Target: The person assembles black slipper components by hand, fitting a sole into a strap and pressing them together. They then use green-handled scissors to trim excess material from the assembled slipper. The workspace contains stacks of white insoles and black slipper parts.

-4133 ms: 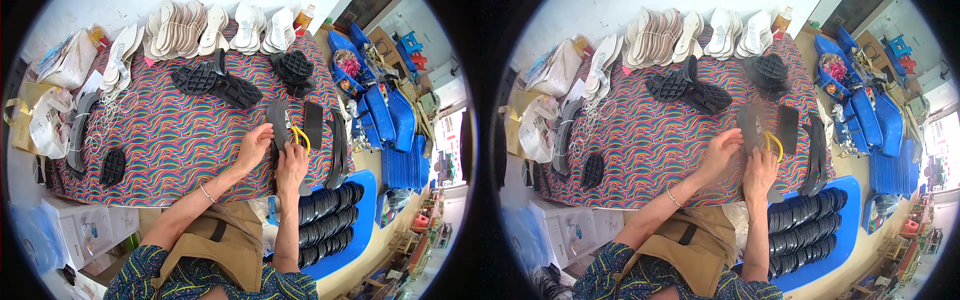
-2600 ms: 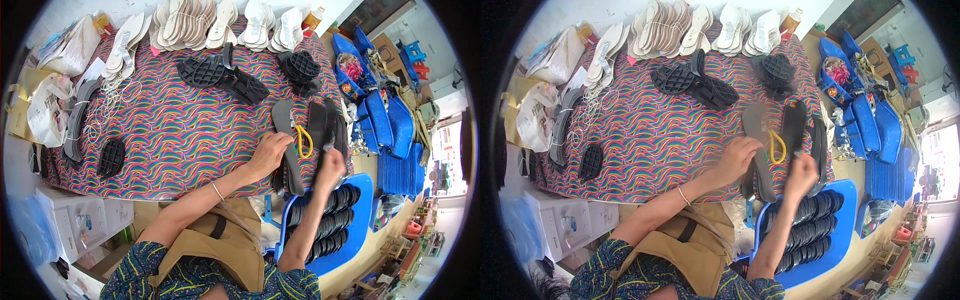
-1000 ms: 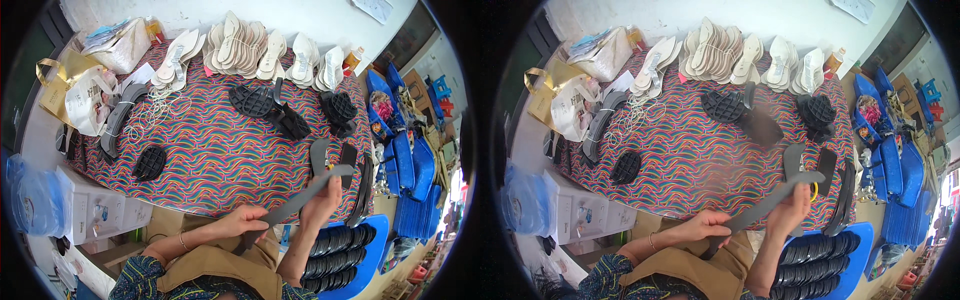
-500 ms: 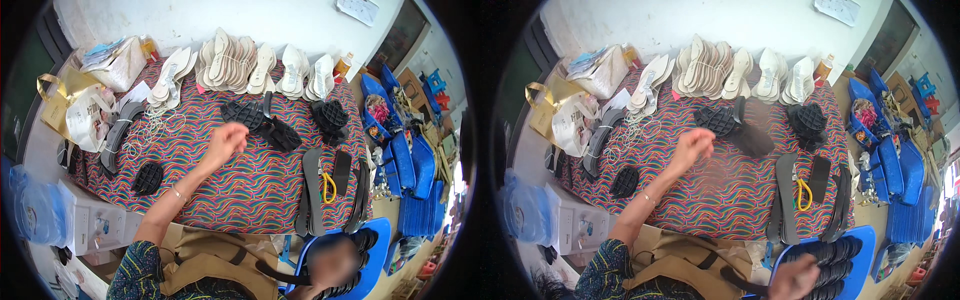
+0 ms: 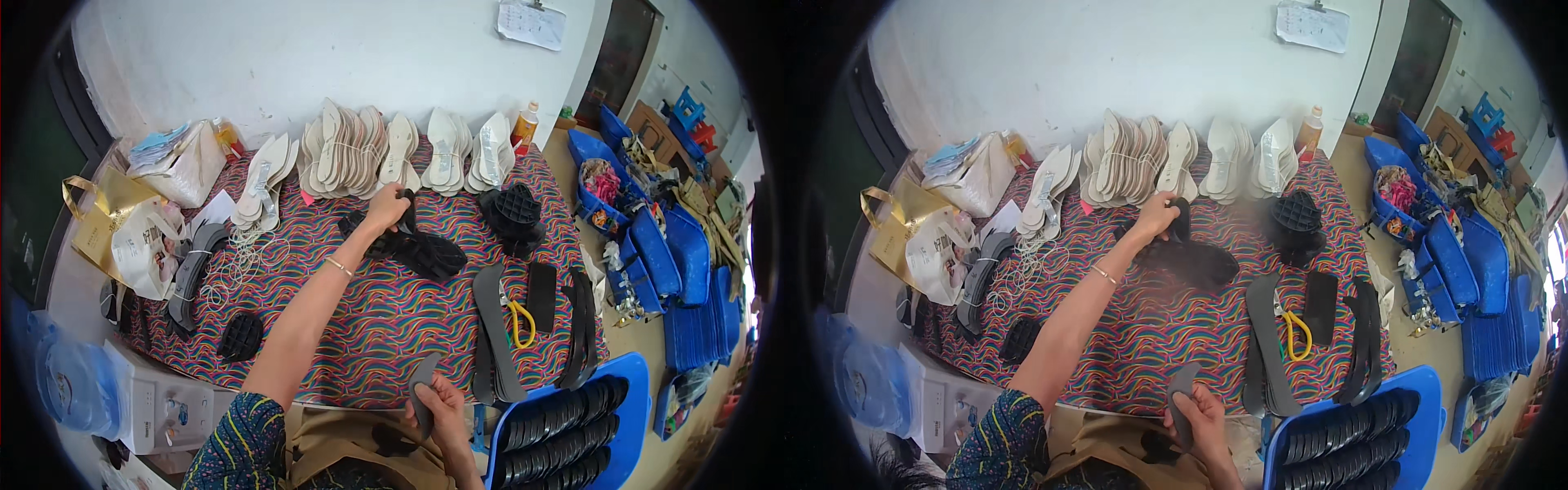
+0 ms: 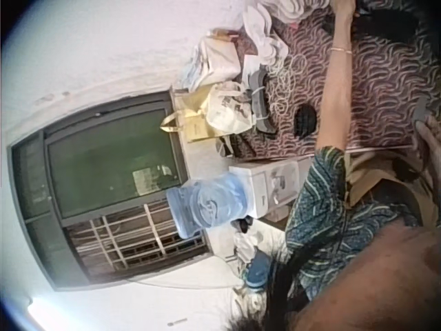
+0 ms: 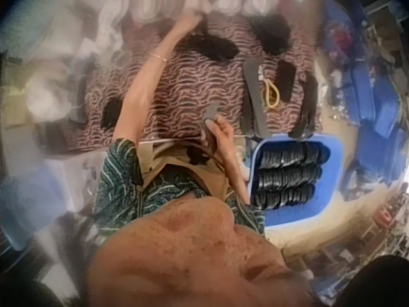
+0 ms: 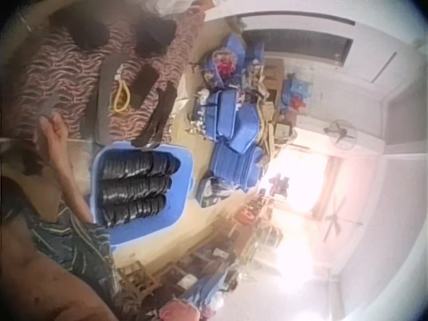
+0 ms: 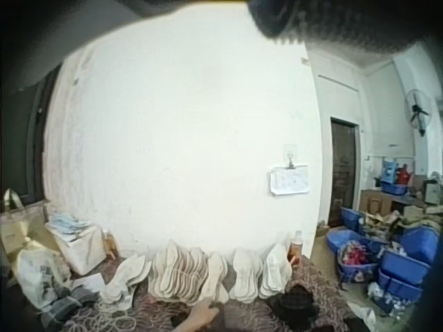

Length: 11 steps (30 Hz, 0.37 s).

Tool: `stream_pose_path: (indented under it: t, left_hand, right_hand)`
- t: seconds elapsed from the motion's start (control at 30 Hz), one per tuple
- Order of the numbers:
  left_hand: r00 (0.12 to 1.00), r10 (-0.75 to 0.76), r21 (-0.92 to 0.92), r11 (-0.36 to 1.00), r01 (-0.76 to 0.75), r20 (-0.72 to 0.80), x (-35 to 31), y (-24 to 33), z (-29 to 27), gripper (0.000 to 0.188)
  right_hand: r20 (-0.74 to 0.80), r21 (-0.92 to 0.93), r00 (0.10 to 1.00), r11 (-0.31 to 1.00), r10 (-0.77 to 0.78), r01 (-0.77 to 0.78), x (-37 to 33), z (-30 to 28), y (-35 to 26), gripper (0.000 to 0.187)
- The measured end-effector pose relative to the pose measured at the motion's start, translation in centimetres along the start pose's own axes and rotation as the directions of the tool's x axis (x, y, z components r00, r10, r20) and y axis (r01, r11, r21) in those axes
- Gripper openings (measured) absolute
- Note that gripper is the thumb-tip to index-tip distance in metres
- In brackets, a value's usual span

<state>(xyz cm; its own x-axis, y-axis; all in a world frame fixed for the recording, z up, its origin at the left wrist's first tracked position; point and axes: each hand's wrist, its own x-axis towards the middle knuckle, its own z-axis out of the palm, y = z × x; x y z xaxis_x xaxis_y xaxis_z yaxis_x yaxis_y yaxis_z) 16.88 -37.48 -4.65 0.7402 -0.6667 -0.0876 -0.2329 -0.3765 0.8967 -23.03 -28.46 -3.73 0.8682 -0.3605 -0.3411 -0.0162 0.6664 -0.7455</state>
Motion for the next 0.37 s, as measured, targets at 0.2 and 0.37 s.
stream_pose_path:
  t: [0.2,0.37]
  left_hand:
    - [0.883,0.431,-0.025,0.896,-0.443,-0.187,-5.2,-4.6,0.7,0.064]
    - [0.925,0.362,-0.167,0.911,-0.377,-0.114,-13.4,0.8,-1.8,0.078]
  right_hand:
    - [-0.118,-0.089,0.97,0.975,-0.214,0.204,2.1,-0.4,0.8,0.016]
    - [-0.023,-0.134,0.97,0.962,-0.241,0.236,4.1,-0.6,-1.2,0.029]
